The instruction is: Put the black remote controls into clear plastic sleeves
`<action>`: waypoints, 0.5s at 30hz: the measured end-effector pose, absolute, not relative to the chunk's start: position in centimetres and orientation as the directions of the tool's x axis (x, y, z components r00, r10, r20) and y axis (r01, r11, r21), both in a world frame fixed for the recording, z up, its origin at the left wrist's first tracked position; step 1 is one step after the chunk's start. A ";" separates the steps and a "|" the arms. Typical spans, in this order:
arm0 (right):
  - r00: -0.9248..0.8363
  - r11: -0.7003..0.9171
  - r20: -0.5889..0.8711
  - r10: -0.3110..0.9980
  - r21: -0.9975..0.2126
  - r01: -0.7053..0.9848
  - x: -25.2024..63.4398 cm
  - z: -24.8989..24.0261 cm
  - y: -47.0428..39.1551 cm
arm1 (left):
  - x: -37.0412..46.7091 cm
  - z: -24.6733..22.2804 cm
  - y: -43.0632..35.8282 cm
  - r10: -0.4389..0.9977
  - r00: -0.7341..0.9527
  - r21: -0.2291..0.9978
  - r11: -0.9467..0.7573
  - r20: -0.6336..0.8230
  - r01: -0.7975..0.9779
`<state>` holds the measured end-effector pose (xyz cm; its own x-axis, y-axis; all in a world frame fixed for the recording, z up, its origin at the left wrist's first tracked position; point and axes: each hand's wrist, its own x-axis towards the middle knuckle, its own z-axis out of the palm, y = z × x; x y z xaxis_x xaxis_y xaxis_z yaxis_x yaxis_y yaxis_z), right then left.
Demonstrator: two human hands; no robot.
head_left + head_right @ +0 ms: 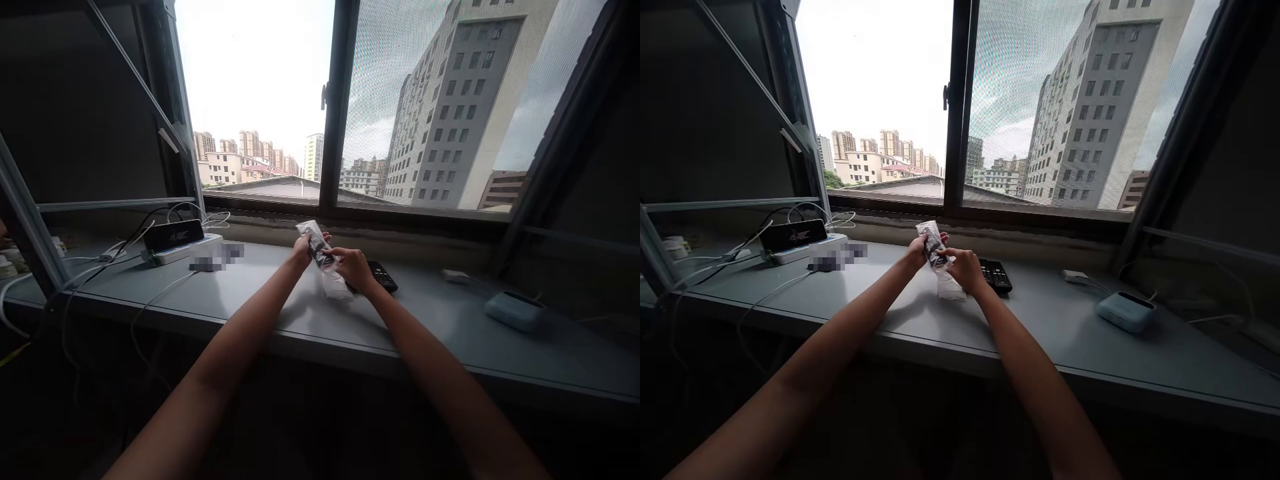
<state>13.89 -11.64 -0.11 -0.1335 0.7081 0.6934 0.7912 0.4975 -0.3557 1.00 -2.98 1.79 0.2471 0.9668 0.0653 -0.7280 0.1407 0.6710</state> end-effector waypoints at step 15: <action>-0.091 0.364 0.686 0.722 -0.264 0.893 14.0 0.5 -12.2 | 1.4 0.6 -1.3 0.969 0.233 0.837 0.198 -0.087 -0.511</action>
